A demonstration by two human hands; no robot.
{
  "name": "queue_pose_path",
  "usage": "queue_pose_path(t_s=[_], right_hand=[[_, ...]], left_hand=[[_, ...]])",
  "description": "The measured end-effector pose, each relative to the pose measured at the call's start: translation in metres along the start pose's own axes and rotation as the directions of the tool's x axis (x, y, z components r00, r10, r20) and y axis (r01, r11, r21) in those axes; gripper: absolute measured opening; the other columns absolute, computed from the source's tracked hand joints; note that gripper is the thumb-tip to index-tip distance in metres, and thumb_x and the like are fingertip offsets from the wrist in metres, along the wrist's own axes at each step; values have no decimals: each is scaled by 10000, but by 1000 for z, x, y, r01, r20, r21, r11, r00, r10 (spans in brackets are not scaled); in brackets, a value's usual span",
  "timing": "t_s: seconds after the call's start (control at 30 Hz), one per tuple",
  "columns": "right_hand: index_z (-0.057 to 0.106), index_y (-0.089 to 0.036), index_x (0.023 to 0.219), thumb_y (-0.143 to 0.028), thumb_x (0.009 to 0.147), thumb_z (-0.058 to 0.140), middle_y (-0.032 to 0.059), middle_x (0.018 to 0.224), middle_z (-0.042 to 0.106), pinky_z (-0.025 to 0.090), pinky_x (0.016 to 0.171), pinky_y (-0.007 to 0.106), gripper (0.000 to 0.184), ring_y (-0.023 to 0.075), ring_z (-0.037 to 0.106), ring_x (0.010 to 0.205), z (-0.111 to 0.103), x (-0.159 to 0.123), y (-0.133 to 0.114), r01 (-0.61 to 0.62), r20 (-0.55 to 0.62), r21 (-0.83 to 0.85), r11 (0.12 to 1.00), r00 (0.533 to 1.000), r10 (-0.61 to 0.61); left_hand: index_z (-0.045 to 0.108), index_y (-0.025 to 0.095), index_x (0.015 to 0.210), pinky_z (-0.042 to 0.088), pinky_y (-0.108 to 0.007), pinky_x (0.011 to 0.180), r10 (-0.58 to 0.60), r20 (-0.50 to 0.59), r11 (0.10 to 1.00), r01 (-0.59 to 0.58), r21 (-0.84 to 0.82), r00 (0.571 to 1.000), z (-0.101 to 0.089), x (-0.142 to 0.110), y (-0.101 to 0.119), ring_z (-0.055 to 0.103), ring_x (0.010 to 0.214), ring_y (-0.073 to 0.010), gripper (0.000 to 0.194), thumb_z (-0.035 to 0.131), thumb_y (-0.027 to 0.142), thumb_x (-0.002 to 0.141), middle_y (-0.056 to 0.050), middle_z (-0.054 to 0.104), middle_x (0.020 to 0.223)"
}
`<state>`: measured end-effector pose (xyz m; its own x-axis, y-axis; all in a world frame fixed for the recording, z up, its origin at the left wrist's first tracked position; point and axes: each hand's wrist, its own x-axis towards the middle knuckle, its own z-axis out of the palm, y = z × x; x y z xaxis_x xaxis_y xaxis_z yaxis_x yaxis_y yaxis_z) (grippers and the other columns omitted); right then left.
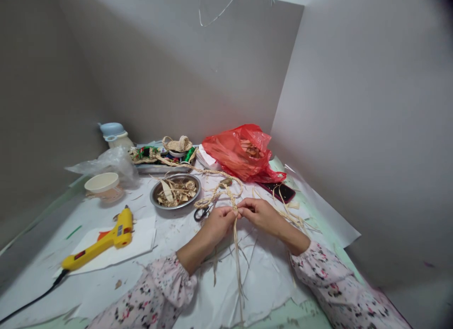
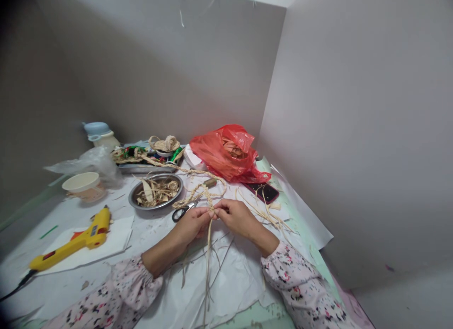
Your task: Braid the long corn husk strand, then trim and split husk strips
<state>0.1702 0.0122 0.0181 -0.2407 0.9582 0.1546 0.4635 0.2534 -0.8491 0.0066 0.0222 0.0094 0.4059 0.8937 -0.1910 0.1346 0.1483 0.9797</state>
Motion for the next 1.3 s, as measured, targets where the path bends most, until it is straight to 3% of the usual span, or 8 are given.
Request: queue_pose_path(t_s=[0.23,0.47,0.63,0.9,1.13,1.3], right_hand=[[668,-176,797,-159,804,541,13,763,722,454,691,249,128,142,641,696,9,-2,-2,-22,-103,-51,998,995,17],[689,-177,812,-214,816,554,19,794,724,467,716,254,140,156,648,744,9,-1,4,-17,-8,78,997,1000,17],[685,-173,771,-192,818,538,15,756,714,457,703,240,155,144,639,713,11,-2,6,0,-41,40,999,999,1],[643,-180,777,-199,818,522,10,685,664,394,608,238,129,143,574,630,18,-6,0,-55,-191,-170,984,981,22],[621,-200,757,-267,827,515,8,671,652,393,614,256,144,159,573,629,21,-5,3,-105,-228,-99,990,970,80],[617,-197,757,-268,825,510,14,697,673,417,636,263,145,163,600,654,25,-4,4,-126,-244,-10,992,962,120]], left_hand=[[542,175,673,233,-233,487,119,-52,976,-108,189,991,0,5,-8,318,477,-106,199,480,356,728,67,371,502],[568,184,631,281,-254,541,162,-76,921,-123,369,984,-5,5,-4,410,542,-150,226,443,336,741,46,417,482],[593,168,652,331,-261,607,213,-36,861,-170,480,976,-7,6,-5,497,628,-165,268,414,316,786,-1,571,617],[617,174,786,332,-252,626,284,-53,661,-156,734,957,-2,-5,2,565,688,-168,279,370,247,893,-42,653,730],[595,183,835,303,-285,604,397,-100,416,-82,906,913,0,-15,9,605,702,-193,306,327,285,941,-75,680,814],[597,186,825,319,-287,611,411,-79,404,-104,909,908,4,-17,10,622,708,-194,315,322,285,944,-71,686,793]])
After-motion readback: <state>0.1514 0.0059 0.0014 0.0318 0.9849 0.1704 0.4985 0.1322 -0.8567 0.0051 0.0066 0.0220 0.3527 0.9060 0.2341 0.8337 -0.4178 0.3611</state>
